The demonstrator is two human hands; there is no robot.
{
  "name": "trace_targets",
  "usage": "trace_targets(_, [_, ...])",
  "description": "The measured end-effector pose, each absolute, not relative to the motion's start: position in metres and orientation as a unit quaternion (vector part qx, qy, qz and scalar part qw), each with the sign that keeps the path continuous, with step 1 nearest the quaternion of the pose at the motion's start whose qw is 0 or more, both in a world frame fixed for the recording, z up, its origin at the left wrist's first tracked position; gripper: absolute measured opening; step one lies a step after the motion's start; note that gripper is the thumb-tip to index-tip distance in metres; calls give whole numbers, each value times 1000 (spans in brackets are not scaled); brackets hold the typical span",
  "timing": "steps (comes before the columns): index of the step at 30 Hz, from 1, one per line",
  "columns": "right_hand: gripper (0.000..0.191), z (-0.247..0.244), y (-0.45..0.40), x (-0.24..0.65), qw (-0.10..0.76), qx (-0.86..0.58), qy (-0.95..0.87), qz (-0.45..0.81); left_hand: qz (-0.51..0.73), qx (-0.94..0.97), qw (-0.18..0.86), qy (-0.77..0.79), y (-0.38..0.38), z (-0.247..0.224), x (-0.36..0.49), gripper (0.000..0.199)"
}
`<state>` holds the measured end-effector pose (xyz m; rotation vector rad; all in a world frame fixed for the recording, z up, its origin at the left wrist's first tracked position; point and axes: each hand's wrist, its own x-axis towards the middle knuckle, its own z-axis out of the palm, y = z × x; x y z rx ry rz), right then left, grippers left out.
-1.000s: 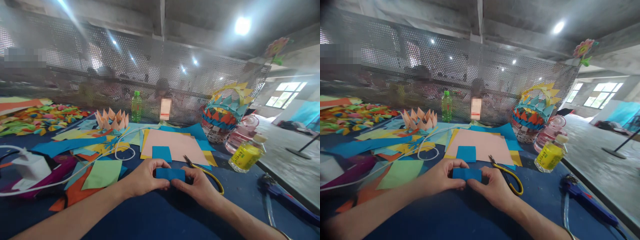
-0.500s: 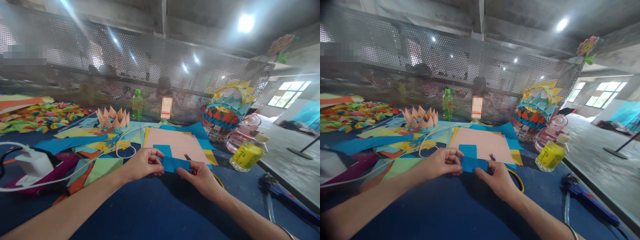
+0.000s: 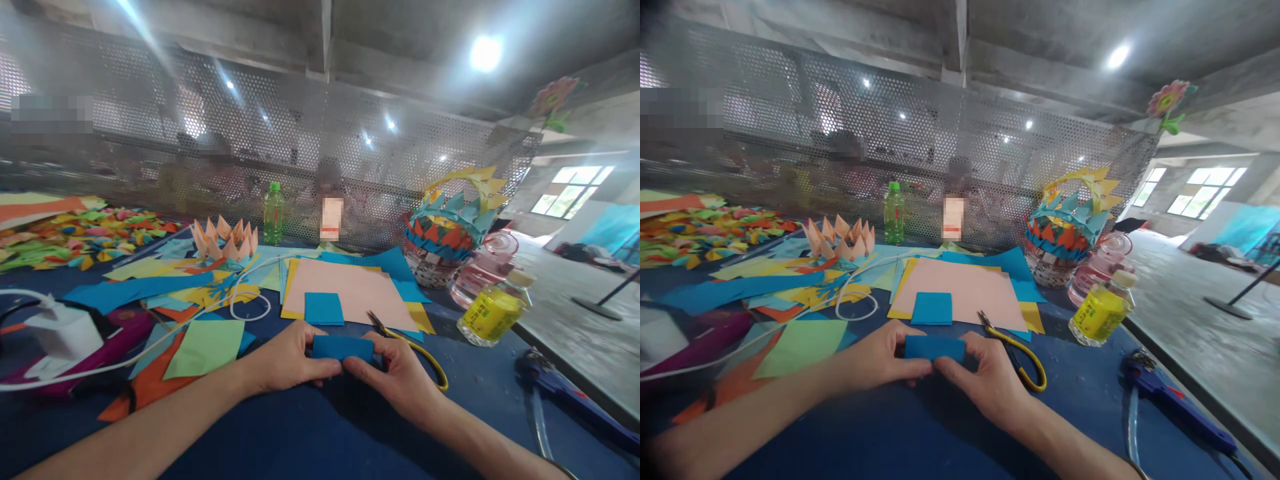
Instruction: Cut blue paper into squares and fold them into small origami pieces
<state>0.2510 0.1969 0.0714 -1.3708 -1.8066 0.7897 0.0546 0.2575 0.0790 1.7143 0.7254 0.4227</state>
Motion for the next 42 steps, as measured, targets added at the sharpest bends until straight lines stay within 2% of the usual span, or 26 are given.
trace_targets(10, [31,71,201,253,367,-532,-702,300,175,740,562,326,266,81,50,20])
trace_targets(18, [34,72,204,259,378,-557,-684,282,179,783,485,346,278,97,38,20])
trace_targets(21, [35,71,206,261,386,-563,-678,272,207,759,503,357,281,100,36,16])
trace_targets(26, [35,69,207,261,386,-563,-677,276,295,683,575,340,281,97,36,26])
trace_targets(29, [37,67,207,260,380,-560,-689,259,288,673,604,317,279,95,38,35])
trace_targets(35, [36,60,209,263,378,-546,-701,261,267,686,599,315,278,94,41,31])
trace_targets(42, [38,62,209,262,384,-557,-685,270,280,671,618,299,278,92,40,40])
